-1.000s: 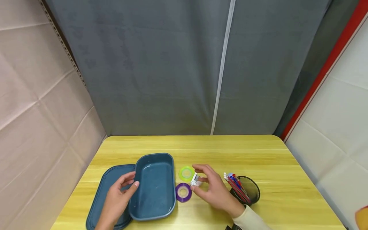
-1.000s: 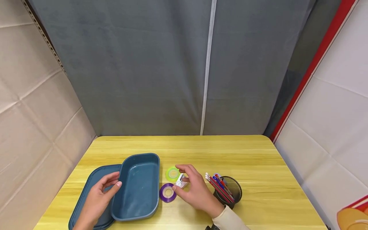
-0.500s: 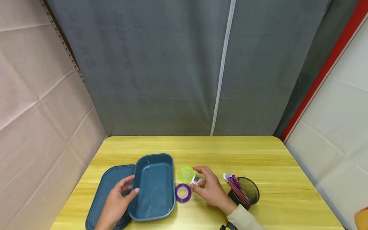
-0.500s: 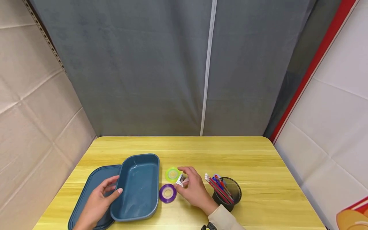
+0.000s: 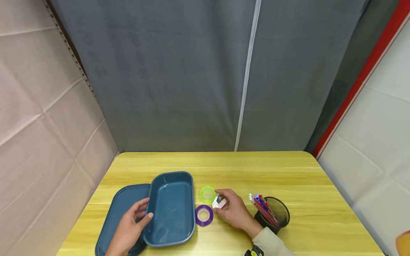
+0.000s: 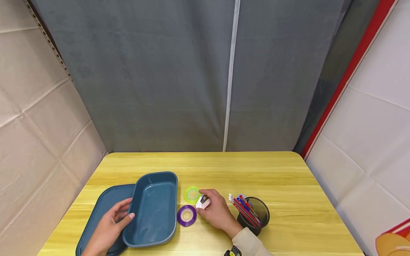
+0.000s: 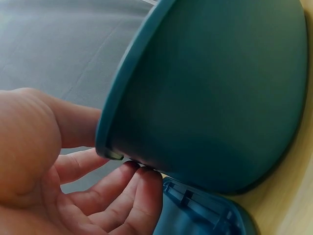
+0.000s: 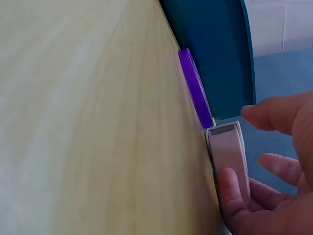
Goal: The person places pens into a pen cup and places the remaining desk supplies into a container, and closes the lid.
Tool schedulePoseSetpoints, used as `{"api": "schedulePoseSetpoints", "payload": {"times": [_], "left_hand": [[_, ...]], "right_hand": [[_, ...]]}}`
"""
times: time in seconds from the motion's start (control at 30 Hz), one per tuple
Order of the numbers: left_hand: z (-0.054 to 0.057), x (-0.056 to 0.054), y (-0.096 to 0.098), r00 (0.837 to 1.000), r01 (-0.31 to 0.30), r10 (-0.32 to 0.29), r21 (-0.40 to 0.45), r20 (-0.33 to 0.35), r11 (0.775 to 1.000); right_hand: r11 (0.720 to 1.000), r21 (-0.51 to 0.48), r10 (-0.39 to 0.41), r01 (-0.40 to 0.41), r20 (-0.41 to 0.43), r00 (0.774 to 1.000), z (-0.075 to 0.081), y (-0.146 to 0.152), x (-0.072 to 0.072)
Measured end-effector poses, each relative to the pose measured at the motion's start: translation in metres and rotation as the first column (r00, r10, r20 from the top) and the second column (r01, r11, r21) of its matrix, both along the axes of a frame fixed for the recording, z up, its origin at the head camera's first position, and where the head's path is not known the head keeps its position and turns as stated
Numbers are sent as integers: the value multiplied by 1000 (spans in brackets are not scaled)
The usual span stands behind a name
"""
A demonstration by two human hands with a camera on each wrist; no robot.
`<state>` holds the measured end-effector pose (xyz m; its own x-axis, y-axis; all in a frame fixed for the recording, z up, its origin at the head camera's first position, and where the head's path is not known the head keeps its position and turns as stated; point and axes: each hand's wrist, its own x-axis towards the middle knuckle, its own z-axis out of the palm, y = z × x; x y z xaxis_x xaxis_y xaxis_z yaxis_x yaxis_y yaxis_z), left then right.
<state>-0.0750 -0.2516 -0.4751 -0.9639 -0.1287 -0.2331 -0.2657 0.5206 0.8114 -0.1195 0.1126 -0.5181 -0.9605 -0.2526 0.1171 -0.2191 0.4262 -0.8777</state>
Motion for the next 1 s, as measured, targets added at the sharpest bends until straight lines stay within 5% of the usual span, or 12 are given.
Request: {"api": "schedulePoseSetpoints", "payload": {"times": [0.57, 1.0], "left_hand": [[-1, -1, -3, 1000, 18, -19, 28, 21, 999], [-2, -1, -4, 1000, 19, -20, 31, 23, 999]], "right_hand": [[995, 66, 75, -71, -57, 996, -5, 4, -3], [983, 182, -13, 19, -32, 999, -3, 4, -3]]}}
